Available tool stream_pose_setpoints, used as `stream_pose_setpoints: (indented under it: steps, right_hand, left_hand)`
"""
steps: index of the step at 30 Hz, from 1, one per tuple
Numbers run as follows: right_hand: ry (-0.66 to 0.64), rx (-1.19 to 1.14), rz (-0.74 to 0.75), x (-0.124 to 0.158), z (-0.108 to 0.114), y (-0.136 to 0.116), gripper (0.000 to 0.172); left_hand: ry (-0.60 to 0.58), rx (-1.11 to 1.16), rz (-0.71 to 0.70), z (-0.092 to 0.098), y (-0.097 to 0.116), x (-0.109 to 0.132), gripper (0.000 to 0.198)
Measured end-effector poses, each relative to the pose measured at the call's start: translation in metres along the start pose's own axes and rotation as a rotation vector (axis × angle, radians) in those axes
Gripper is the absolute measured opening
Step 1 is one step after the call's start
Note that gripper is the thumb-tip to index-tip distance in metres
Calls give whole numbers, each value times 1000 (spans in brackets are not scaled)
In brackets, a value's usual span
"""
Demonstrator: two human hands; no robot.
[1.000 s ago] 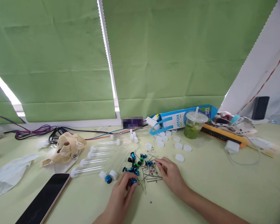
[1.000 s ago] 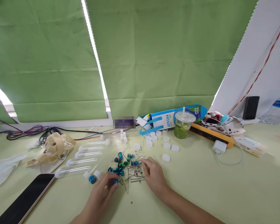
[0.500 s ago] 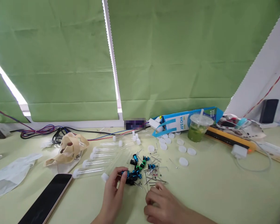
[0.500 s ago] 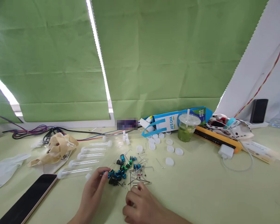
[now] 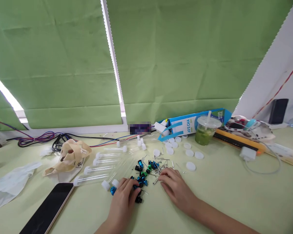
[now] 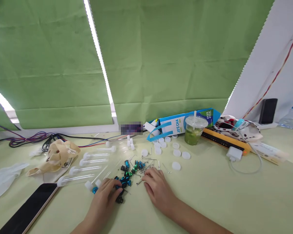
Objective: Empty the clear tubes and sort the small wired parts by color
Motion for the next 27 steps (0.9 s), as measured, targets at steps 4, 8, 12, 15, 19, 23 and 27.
stream_pose_setpoints:
  steps: [4, 8, 12, 15, 19, 23, 27]
  right_hand:
    - [-82, 10, 105, 4, 5, -21, 17]
    - [-216, 73, 280, 8, 2, -46, 25]
    - [-287, 104, 257, 9, -9, -56, 26]
    - [-299, 38, 176, 9, -14, -52, 20]
    - [-289, -87, 93, 9, -14, -46, 17]
    - [-258, -178, 52, 10, -15, -43, 22]
    - [-250, -237, 35, 9, -16, -41, 22]
  left_hand:
    - [-90, 27, -37, -8, 0, 1, 17]
    - [-74, 122, -39, -12, 3, 1, 15]
    - [-61, 266, 26, -14, 5, 2, 13]
    - [-131, 464, 108, -17, 2, 1, 19]
    - [-193, 641, 119, -21, -3, -1, 23]
    - [-244, 653, 70, -20, -2, 0, 21]
    - [-361, 693, 8, -20, 5, 1, 20]
Point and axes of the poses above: each hand's wrist, its own x-axis away from the middle knuckle, its own z-axis out of the back of the hand, y = z × x, the point moved 1 cm from there along -x, towards the middle knuckle, and after that the axes turned 14 degrees about -y, right-handed, at the moved point
